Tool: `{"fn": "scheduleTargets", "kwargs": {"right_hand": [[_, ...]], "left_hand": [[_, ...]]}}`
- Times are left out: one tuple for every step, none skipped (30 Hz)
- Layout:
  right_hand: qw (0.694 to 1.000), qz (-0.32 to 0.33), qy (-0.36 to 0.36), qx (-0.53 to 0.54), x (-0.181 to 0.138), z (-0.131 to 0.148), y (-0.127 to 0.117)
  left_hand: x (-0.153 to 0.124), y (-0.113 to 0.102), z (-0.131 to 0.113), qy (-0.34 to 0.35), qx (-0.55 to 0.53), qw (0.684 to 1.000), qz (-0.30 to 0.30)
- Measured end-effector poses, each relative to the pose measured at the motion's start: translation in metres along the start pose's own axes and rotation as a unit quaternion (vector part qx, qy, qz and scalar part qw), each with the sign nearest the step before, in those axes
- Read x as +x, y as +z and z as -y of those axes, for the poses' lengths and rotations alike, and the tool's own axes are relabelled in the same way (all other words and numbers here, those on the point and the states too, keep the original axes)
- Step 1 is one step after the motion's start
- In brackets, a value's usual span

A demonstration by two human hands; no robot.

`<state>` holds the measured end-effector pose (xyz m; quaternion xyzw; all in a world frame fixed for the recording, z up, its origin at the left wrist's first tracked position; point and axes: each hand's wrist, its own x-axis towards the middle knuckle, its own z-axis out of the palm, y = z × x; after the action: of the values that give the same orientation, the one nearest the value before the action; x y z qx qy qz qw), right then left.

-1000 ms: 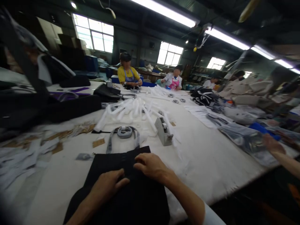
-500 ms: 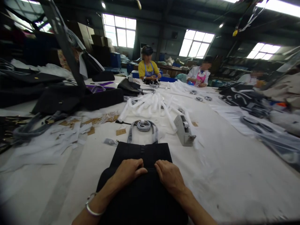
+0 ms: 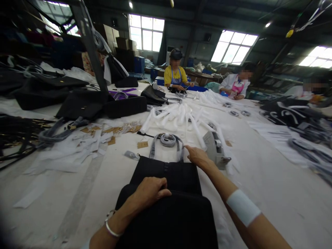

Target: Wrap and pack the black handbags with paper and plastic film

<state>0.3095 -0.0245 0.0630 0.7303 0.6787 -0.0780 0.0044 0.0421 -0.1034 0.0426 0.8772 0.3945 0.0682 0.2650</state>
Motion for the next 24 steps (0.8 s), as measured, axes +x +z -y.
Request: {"fn": "scheduleTargets", "kwargs": {"right_hand": [[1.000,0.016,-0.001,0.005,0.007,-0.001,0.001],[1.000,0.029,0.000,0.012,0.014,-0.003,0.000],[0.999,0.037,0.005,0.021,0.020,-0.005,-0.002],[0.999,0.037,0.014,0.032,0.025,-0.007,-0.007],[0.998,0.028,0.030,0.043,0.030,-0.011,-0.014],[0.997,0.007,0.051,0.053,0.036,-0.015,-0.023],[0.995,-0.024,0.076,0.062,0.041,-0.021,-0.034],[0.991,-0.060,0.102,0.068,0.046,-0.026,-0.046],[0.984,-0.098,0.128,0.072,0.051,-0.032,-0.058],[0.977,-0.130,0.148,0.076,0.054,-0.036,-0.071],[0.972,-0.155,0.159,0.080,0.055,-0.039,-0.082],[0.969,-0.171,0.160,0.084,0.054,-0.039,-0.092],[0.968,-0.177,0.154,0.089,0.050,-0.037,-0.100],[0.969,-0.178,0.139,0.099,0.042,-0.031,-0.107],[0.970,-0.178,0.116,0.115,0.030,-0.023,-0.113],[0.971,-0.180,0.088,0.133,0.015,-0.012,-0.116],[0.968,-0.186,0.050,0.161,-0.005,0.001,-0.118],[0.961,-0.201,0.009,0.188,-0.027,0.014,-0.118],[0.956,-0.216,-0.030,0.196,-0.050,0.027,-0.115],[0.951,-0.232,-0.058,0.195,-0.073,0.039,-0.108],[0.946,-0.249,-0.078,0.192,-0.094,0.049,-0.097],[0.939,-0.267,-0.100,0.190,-0.112,0.057,-0.081],[0.936,-0.277,-0.123,0.177,-0.126,0.062,-0.062],[0.937,-0.281,-0.146,0.149,-0.136,0.064,-0.039]], "left_hand": [[0.000,0.000,0.000,0.000,-0.002,1.000,-0.001],[0.000,0.000,0.001,0.000,-0.003,1.000,-0.001],[0.001,0.000,0.001,-0.001,-0.005,1.000,-0.002],[0.001,0.001,0.002,-0.001,-0.007,1.000,-0.001],[0.001,0.001,0.002,-0.002,-0.009,1.000,0.000],[0.002,0.001,0.002,-0.001,-0.010,1.000,-0.001],[0.002,0.001,0.002,-0.001,-0.010,1.000,-0.002],[0.002,0.001,0.002,0.000,-0.011,1.000,-0.002],[0.002,0.000,0.002,0.001,-0.013,1.000,-0.001],[0.002,0.000,0.002,0.001,-0.015,1.000,0.001],[0.002,-0.001,0.001,-0.001,-0.018,1.000,0.004],[0.002,-0.001,0.001,-0.003,-0.020,1.000,0.007],[0.002,-0.001,0.000,-0.006,-0.022,1.000,0.010],[0.002,-0.002,0.000,-0.007,-0.022,1.000,0.010],[0.002,-0.002,0.000,-0.008,-0.022,1.000,0.007],[0.002,-0.001,0.000,-0.006,-0.021,1.000,0.006],[0.002,-0.001,0.000,-0.004,-0.020,1.000,0.005],[0.001,-0.001,0.000,-0.002,-0.021,1.000,0.004],[0.002,-0.001,0.000,0.000,-0.022,1.000,0.005],[0.002,0.000,0.001,0.001,-0.023,1.000,0.007],[0.002,0.000,0.001,0.002,-0.024,1.000,0.009],[0.003,0.000,0.001,0.002,-0.023,1.000,0.010],[0.004,0.000,0.001,0.003,-0.022,1.000,0.010],[0.004,0.001,0.001,0.004,-0.019,1.000,0.010]]}}
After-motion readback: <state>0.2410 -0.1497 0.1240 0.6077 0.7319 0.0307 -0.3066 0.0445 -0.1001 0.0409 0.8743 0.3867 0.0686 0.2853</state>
